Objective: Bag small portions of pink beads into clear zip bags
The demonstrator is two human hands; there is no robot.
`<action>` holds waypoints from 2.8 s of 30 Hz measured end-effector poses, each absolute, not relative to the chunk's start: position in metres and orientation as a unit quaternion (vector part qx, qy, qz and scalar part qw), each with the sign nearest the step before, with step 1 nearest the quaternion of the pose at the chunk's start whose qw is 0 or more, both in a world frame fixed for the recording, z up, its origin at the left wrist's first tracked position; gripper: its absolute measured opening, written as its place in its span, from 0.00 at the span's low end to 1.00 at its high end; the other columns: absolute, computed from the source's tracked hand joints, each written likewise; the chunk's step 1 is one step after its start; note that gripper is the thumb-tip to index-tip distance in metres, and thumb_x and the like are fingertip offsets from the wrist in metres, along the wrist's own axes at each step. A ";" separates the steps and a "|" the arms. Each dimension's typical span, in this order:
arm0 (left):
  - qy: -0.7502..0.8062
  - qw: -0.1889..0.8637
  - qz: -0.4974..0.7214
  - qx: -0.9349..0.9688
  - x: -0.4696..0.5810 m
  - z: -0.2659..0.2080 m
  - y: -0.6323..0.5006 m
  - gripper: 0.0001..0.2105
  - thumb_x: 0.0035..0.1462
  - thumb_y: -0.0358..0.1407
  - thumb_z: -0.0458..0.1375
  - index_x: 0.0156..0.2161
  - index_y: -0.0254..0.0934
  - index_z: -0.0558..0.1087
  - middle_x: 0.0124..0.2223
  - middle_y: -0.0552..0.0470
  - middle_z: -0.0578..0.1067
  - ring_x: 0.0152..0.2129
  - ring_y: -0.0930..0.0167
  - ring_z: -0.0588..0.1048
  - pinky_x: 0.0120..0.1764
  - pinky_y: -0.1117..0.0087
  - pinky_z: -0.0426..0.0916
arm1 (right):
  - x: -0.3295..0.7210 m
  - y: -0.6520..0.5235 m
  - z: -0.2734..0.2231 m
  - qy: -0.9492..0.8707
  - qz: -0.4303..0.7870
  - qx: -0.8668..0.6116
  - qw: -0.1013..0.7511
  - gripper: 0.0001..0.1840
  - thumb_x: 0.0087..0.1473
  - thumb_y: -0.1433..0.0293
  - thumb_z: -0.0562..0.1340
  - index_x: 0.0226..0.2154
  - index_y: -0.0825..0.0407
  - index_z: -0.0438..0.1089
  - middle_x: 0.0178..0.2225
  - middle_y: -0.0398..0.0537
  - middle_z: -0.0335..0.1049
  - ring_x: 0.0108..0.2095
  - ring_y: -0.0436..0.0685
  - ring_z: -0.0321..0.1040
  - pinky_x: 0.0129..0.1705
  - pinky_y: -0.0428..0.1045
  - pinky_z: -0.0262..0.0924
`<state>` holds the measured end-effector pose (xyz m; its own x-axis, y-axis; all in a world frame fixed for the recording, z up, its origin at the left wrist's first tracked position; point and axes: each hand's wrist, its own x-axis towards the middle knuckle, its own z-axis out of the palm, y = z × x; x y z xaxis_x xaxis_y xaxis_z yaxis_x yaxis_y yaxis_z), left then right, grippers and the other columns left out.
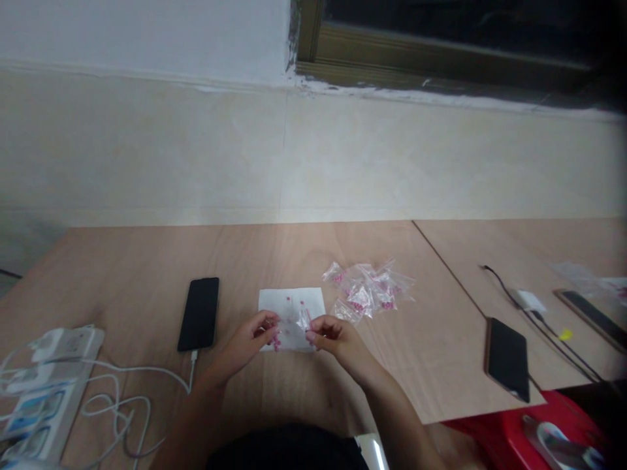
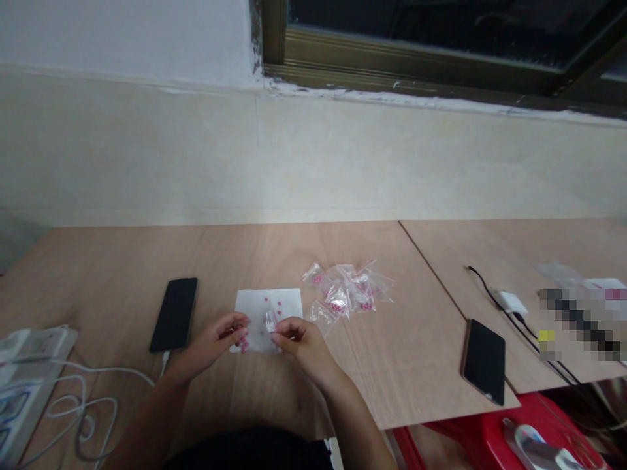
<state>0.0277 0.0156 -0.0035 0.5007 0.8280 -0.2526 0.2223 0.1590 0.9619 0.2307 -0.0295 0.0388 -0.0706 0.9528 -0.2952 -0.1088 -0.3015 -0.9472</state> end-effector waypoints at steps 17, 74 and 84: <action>0.384 0.549 0.154 0.726 0.050 0.038 0.003 0.12 0.57 0.39 0.45 0.27 0.35 0.65 0.25 0.57 0.62 0.23 0.75 0.61 0.27 0.75 0.56 | 0.197 -0.032 0.025 -0.431 0.619 -0.525 0.395 0.14 0.35 0.67 0.65 0.16 0.53 0.58 0.14 0.35 0.57 0.13 0.42 0.50 0.13 0.40 0.44; 0.426 0.564 0.219 0.673 0.025 -0.003 -0.003 0.23 0.50 0.35 0.54 0.52 0.38 0.56 0.48 0.44 0.63 0.41 0.67 0.67 0.41 0.64 0.66 | 0.202 -0.023 0.020 -0.452 0.581 -0.543 0.405 0.10 0.47 0.63 0.56 0.30 0.53 0.63 0.18 0.38 0.58 0.15 0.46 0.55 0.14 0.41 0.49; 0.518 0.523 0.236 0.634 0.011 -0.035 0.006 0.22 0.47 0.33 0.56 0.49 0.36 0.60 0.41 0.49 0.65 0.31 0.72 0.69 0.31 0.70 0.68 | 0.188 -0.034 -0.007 -0.549 0.412 -0.601 0.410 0.08 0.44 0.67 0.60 0.31 0.51 0.68 0.29 0.44 0.62 0.24 0.48 0.57 0.27 0.45 0.56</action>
<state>0.0113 0.0062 -0.0350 0.3526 0.9036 -0.2432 0.4101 0.0844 0.9081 0.1880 -0.0343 -0.0070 0.0588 0.9973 -0.0442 0.3216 -0.0608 -0.9449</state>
